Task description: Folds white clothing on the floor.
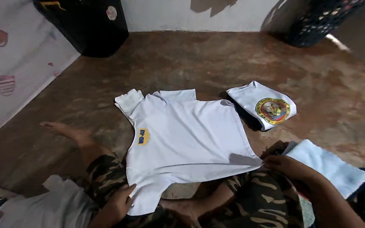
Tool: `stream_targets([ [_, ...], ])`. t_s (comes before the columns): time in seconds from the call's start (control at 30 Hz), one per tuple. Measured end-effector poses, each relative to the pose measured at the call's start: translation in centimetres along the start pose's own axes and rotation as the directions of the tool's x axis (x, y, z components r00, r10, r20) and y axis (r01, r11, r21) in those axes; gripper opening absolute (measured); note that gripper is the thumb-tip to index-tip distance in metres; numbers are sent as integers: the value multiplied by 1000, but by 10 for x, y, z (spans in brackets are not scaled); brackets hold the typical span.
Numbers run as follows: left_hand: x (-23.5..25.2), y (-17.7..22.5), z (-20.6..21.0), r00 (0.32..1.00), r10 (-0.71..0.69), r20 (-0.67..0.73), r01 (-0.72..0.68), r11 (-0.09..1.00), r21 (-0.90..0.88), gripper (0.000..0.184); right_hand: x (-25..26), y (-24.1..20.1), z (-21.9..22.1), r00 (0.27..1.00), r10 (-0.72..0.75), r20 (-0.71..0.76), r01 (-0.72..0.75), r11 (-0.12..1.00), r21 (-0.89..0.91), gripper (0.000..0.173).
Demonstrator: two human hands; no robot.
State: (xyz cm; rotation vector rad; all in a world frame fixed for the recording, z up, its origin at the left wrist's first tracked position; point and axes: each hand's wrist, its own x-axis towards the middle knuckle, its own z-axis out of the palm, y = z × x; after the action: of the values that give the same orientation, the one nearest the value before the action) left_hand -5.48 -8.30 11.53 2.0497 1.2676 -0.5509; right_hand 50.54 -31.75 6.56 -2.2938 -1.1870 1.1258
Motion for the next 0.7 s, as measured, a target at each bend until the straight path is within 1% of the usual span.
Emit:
stream_targets([
  [0.03,2,4,-4,999,-16,32,12,994,108,53,6,-1,-2,999,2,44,-2,1000,-20,20],
  [0.07,7,3,-8,998,-28,48,17,978,206,53,13,-1,-3,996,5,90,-1,999,-44,21],
  [0.1,13,1,-13,999,-9,45,-4,959,282,47,20,-2,-5,991,11,134,-2,998,-68,21],
  [0.17,28,-5,-26,995,92,25,-95,927,364,27,35,-7,-11,975,35,221,-4,990,-140,22],
  [0.2,38,-7,-36,983,177,39,-179,920,348,21,42,-11,-16,964,49,260,-6,987,-163,23],
  [0.23,48,-11,-49,955,290,64,-296,913,280,18,49,-16,-22,956,56,287,-11,988,-156,23],
  [0.27,60,-17,-63,903,425,64,-429,886,175,17,55,-20,-27,958,40,285,-12,995,-100,21],
  [0.3,71,-20,-77,845,534,15,-534,843,64,19,61,-23,-31,973,-5,231,1,1000,19,16],
  [0.33,77,-14,-91,813,575,-95,-581,811,-60,21,67,-25,-32,993,-50,107,29,981,193,11],
  [0.37,69,10,-105,834,480,-271,-540,810,-228,23,76,-26,-28,997,-55,-62,76,915,396,11],
  [0.4,50,55,-119,885,170,-434,-376,810,-450,21,91,-27,-20,971,1,-239,141,806,574,12],
  [0.43,50,88,-130,826,-120,-551,-291,747,-598,24,108,-27,-12,924,91,-372,205,702,682,11],
  [0.47,64,96,-134,788,-254,-561,-273,672,-688,33,124,-25,-3,880,174,-441,233,651,723,20],
  [0.5,91,82,-133,822,-280,-496,-246,611,-753,40,136,-20,5,867,218,-448,207,660,722,36],
  [0.53,132,50,-122,853,-260,-453,-221,606,-764,47,145,-12,14,873,229,-431,156,706,691,46],
  [0.57,172,15,-109,878,-227,-422,-192,642,-743,54,153,0,21,885,213,-414,108,771,628,49],
  [0.6,200,-11,-97,902,-192,-386,-148,704,-694,58,161,12,26,899,183,-399,79,827,557,49],
  [0.63,215,-25,-87,925,-172,-338,-101,748,-656,58,165,19,27,912,166,-376,54,859,510,49],
  [0.7,224,-35,-71,939,-166,-301,-46,806,-589,53,168,23,25,925,171,-339,-3,896,445,49],
])
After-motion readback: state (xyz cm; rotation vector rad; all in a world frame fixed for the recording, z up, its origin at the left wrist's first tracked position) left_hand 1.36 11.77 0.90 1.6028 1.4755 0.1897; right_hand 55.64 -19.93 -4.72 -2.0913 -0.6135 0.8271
